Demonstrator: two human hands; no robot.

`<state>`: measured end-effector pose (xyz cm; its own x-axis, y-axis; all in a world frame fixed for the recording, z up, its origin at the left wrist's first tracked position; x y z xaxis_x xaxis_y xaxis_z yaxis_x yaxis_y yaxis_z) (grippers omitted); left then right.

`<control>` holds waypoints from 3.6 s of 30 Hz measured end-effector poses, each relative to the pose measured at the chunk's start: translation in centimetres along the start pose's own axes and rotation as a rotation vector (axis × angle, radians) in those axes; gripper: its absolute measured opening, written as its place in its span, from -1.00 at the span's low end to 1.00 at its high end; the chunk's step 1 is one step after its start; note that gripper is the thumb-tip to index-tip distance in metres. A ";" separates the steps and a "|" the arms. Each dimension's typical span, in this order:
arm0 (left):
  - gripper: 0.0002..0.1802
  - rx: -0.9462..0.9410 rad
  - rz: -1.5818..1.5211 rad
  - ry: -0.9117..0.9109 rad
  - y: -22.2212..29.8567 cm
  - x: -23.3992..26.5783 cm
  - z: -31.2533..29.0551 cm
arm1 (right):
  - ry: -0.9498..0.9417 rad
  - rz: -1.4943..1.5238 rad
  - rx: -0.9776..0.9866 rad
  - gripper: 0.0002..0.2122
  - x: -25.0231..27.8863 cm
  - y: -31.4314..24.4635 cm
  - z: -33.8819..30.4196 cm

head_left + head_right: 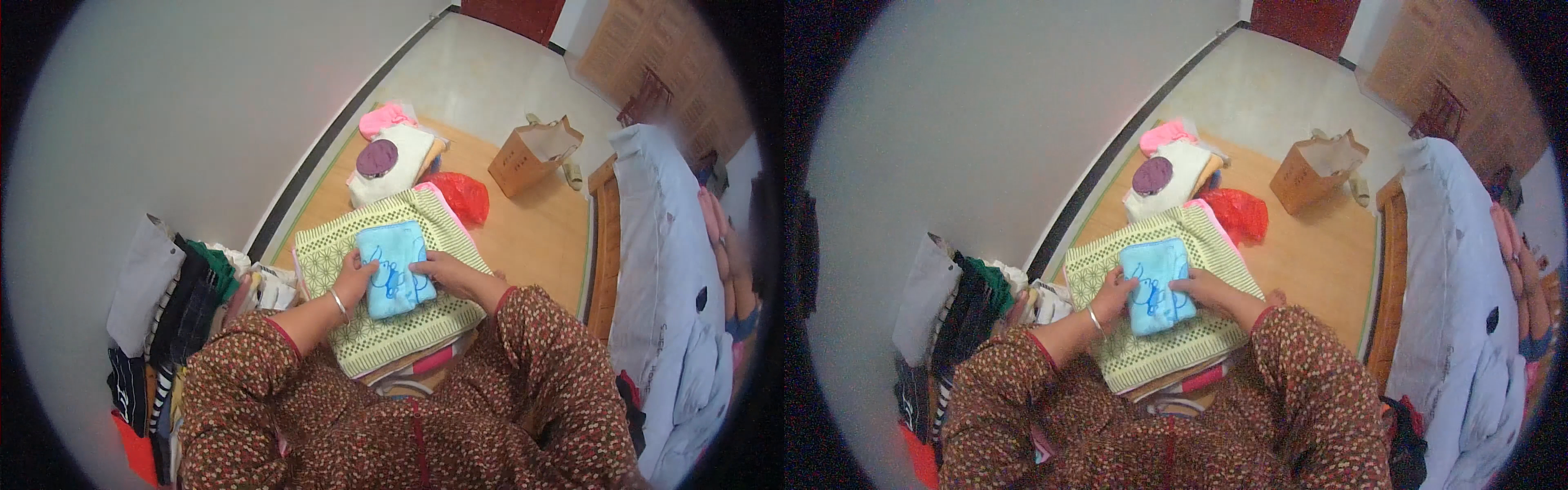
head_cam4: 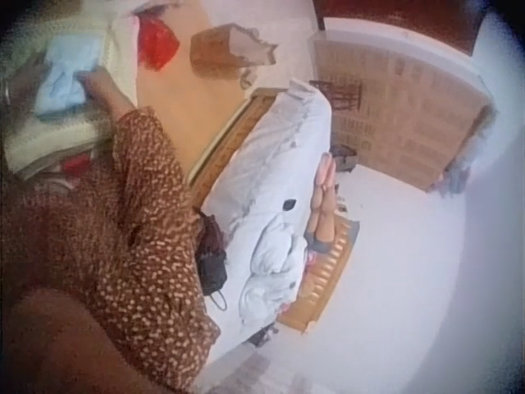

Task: The person folds towels one at a time on a table, including a small patterned towel, a thick yellow towel, a pink towel, a light blue towel, and a patterned blue towel with a cartoon dog, placing each folded item onto a growing stack.

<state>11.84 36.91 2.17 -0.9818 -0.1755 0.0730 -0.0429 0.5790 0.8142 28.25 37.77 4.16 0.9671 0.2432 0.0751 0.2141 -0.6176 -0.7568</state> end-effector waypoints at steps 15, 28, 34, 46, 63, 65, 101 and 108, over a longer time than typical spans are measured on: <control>-0.29 -0.143 -0.422 -0.387 9.3 -4.1 -4.5 | 0.353 0.175 0.559 -0.45 -3.1 -9.4 -3.2; -0.28 -0.255 -0.397 -0.330 11.3 -7.5 -5.2 | 0.448 0.215 0.824 -0.48 1.1 -10.9 -5.0; -0.54 -0.181 -0.348 -0.140 9.8 -4.7 -2.6 | 0.483 -0.141 1.062 -0.43 -2.2 -12.0 -5.4; -0.43 -0.080 -0.629 -0.388 13.9 -4.1 -5.8 | 0.570 -0.587 1.246 -0.43 -2.3 -16.7 -11.3; -0.48 -0.067 -0.712 -0.489 16.5 -4.0 -5.4 | 0.672 -0.162 1.227 -0.34 2.5 -17.7 -11.7; -0.50 -0.112 -0.643 -0.456 16.3 -4.2 -5.8 | 0.395 0.103 0.951 -0.38 2.7 -16.7 -8.6; -0.52 -0.447 -0.461 -0.213 14.9 -2.9 -4.3 | 0.230 0.330 0.583 -0.43 0.4 -12.3 -5.8; -0.32 -0.619 -0.252 -0.227 14.8 -3.4 -4.5 | 0.263 0.437 0.548 -0.49 1.4 -12.7 -6.1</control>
<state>15.35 42.49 16.52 -0.9731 -0.0355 -0.2278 -0.2268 -0.0291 0.9735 27.70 41.38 17.80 0.9639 -0.1687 -0.2057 -0.2300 -0.1393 -0.9632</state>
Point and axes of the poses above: each hand's wrist, its own z-axis towards the middle knuckle, its own x-axis out of the back of the hand, y = z × x, the point moved 10 cm from there along z, towards the middle knuckle, and after that the axes turned 15 degrees about y, right-handed, at the moved point
